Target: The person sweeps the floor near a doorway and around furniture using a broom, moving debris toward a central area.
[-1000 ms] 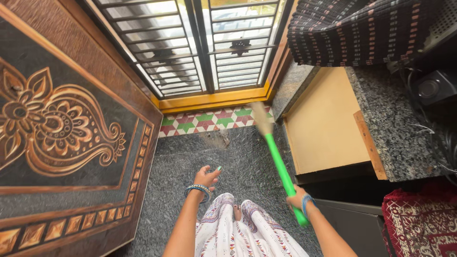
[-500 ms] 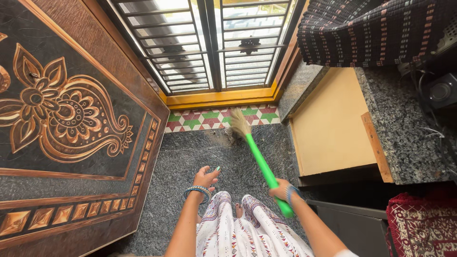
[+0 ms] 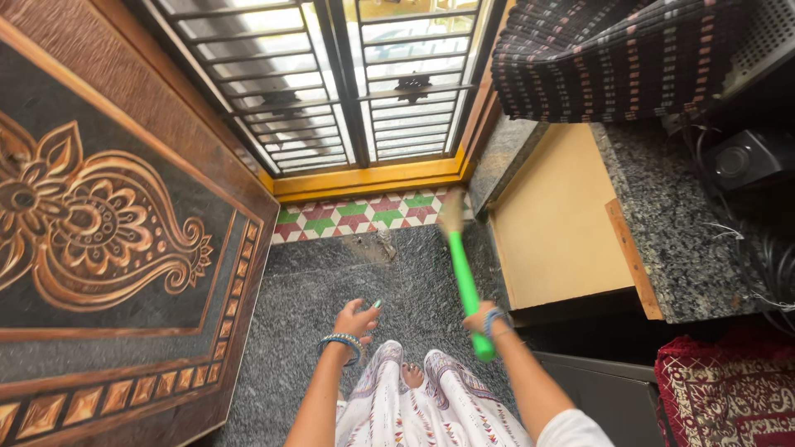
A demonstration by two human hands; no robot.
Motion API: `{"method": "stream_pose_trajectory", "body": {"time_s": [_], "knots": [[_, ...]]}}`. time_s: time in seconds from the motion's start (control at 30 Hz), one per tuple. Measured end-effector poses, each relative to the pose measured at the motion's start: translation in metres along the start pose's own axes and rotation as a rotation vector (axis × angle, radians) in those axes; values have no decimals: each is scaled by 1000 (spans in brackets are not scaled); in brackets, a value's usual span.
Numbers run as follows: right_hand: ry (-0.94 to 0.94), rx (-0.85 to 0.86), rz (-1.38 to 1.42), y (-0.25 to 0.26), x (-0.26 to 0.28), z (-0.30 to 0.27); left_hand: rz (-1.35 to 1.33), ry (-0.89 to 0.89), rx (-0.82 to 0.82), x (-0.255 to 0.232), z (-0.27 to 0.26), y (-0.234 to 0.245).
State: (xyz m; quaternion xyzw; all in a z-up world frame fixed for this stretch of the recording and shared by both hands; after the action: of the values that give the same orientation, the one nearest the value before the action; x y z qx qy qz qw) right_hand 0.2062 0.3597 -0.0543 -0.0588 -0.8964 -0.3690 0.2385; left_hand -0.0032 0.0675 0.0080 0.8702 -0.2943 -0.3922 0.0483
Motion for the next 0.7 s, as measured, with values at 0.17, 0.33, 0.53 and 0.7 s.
{"method": "stream_pose_trajectory", "body": {"time_s": [0.17, 0.33, 0.53, 0.7], "knots": [[349, -84, -312, -27, 4, -37, 70, 18, -7, 1, 2, 1], [343, 11, -481, 15, -37, -53, 35, 37, -20, -4, 1, 3], [446, 16, -625, 28, -4, 5, 17, 55, -53, 8, -1, 10], [525, -35, -824, 12, 28, 32, -41, 102, -49, 16, -5, 22]]}}
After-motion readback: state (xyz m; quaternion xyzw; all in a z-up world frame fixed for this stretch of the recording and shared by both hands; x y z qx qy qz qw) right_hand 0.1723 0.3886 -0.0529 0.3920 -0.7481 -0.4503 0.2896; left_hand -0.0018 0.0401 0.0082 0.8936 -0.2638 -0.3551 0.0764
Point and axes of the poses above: each hand's wrist, its own z-axis towards the middle knuckle, its own y-axis out of the back of the hand, x = y × z, the point moved 7 cm from there along z, towards the middle knuckle, and after that the axes turned 14 degrees about -x, right-handed, at the moved point
